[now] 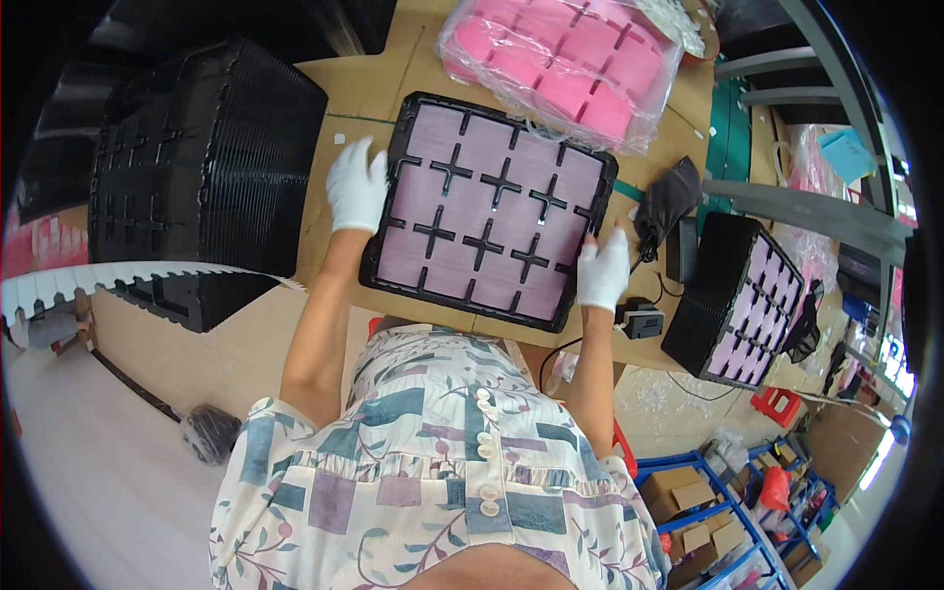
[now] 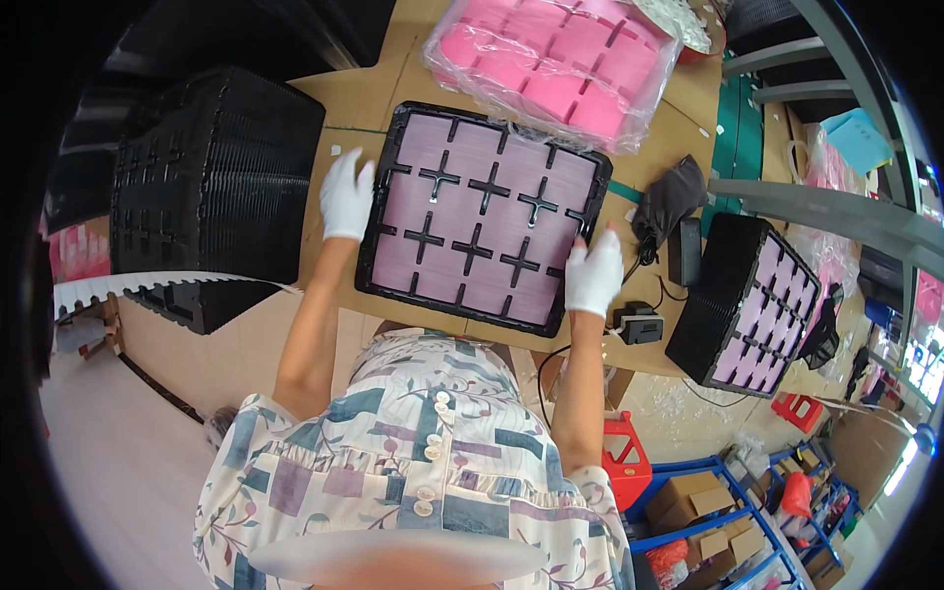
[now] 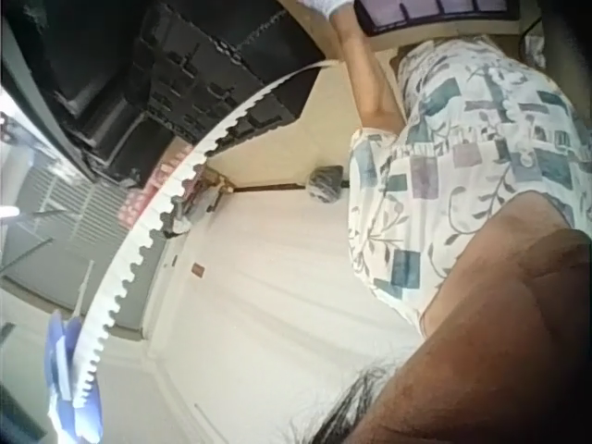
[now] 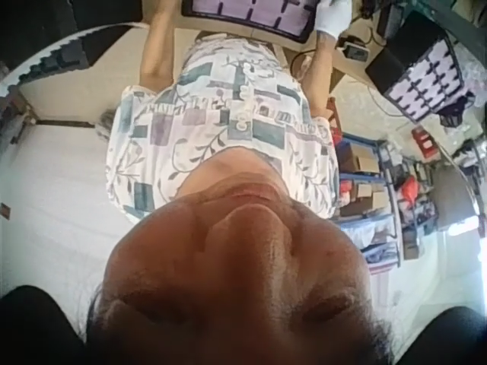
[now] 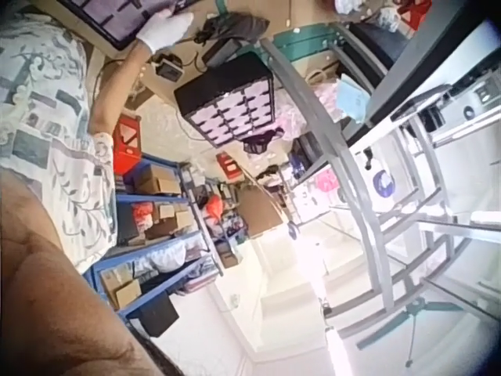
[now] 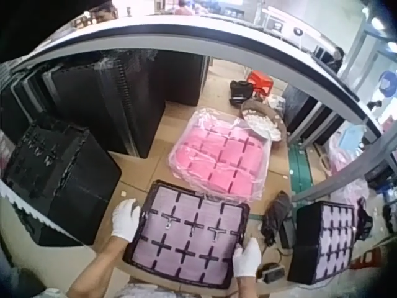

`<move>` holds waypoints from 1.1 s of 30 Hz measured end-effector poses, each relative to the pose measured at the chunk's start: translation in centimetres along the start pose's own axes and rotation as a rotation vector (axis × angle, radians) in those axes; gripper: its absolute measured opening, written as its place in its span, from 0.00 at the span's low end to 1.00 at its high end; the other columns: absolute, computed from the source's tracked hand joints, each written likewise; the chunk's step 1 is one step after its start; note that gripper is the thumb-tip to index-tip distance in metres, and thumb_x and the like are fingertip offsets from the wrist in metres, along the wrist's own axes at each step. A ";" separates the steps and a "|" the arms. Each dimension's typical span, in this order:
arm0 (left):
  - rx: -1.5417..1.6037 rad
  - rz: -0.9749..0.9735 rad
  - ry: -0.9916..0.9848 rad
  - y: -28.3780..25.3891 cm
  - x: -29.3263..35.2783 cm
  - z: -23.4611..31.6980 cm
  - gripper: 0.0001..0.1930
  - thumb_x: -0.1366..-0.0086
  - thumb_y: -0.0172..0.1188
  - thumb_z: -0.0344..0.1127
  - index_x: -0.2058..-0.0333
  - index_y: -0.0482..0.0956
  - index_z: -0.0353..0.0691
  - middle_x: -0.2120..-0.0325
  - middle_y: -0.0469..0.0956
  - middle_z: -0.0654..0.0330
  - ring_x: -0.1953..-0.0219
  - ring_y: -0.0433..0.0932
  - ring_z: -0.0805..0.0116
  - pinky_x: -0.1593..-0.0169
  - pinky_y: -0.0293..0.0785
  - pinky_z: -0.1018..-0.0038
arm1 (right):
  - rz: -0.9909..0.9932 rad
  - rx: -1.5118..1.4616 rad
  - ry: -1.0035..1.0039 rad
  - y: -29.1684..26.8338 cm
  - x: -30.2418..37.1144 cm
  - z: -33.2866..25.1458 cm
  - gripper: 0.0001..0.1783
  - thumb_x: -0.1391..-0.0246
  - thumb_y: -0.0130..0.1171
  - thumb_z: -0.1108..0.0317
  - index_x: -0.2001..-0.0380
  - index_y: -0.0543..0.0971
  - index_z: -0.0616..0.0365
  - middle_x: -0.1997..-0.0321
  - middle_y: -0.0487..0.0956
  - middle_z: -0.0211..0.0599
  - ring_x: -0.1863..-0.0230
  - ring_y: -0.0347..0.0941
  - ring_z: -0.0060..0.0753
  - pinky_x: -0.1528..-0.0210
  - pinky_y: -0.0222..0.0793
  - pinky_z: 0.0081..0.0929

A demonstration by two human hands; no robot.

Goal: The person assembles internal component strips into a black tray by hand, using foam padding and adhesive strips to secure them.

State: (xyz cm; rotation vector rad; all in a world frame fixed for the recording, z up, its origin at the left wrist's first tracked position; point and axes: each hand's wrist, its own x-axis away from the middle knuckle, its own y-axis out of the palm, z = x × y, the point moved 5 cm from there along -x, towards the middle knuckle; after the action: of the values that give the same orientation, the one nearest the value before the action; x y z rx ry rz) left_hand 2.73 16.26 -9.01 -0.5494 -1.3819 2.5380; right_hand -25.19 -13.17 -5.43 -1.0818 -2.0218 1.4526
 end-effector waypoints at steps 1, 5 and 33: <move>-0.050 -0.101 -0.039 -0.1 2.0 -1.5 0.19 0.37 0.56 0.47 0.53 0.77 0.41 0.53 0.75 0.50 0.51 0.74 0.51 0.49 0.68 0.57 | -0.149 0.124 0.134 -0.5 1.2 0.1 0.29 0.49 0.62 0.61 0.46 0.69 0.65 0.55 0.78 0.55 0.55 0.75 0.55 0.53 0.71 0.45; -0.192 -0.277 -0.067 -2.6 7.6 1.2 0.20 0.42 0.61 0.43 0.54 0.75 0.38 0.60 0.75 0.50 0.57 0.75 0.49 0.53 0.71 0.57 | -0.268 0.183 0.124 0.6 4.0 2.1 0.26 0.50 0.63 0.59 0.49 0.74 0.59 0.60 0.79 0.52 0.58 0.76 0.54 0.55 0.72 0.43; 0.807 -0.082 -0.373 -5.4 -0.4 3.2 0.24 0.46 0.71 0.43 0.60 0.73 0.30 0.65 0.79 0.55 0.63 0.77 0.70 0.58 0.75 0.74 | 0.134 -0.876 0.028 -6.3 8.9 1.0 0.26 0.57 0.62 0.80 0.54 0.65 0.61 0.61 0.66 0.33 0.58 0.66 0.26 0.51 0.64 0.24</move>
State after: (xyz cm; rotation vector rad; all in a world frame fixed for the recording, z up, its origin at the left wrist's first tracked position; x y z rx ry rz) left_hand 1.83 16.64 -2.79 0.1316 -0.3288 2.8949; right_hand -33.48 -7.63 -0.83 -1.5549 -2.6704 0.5406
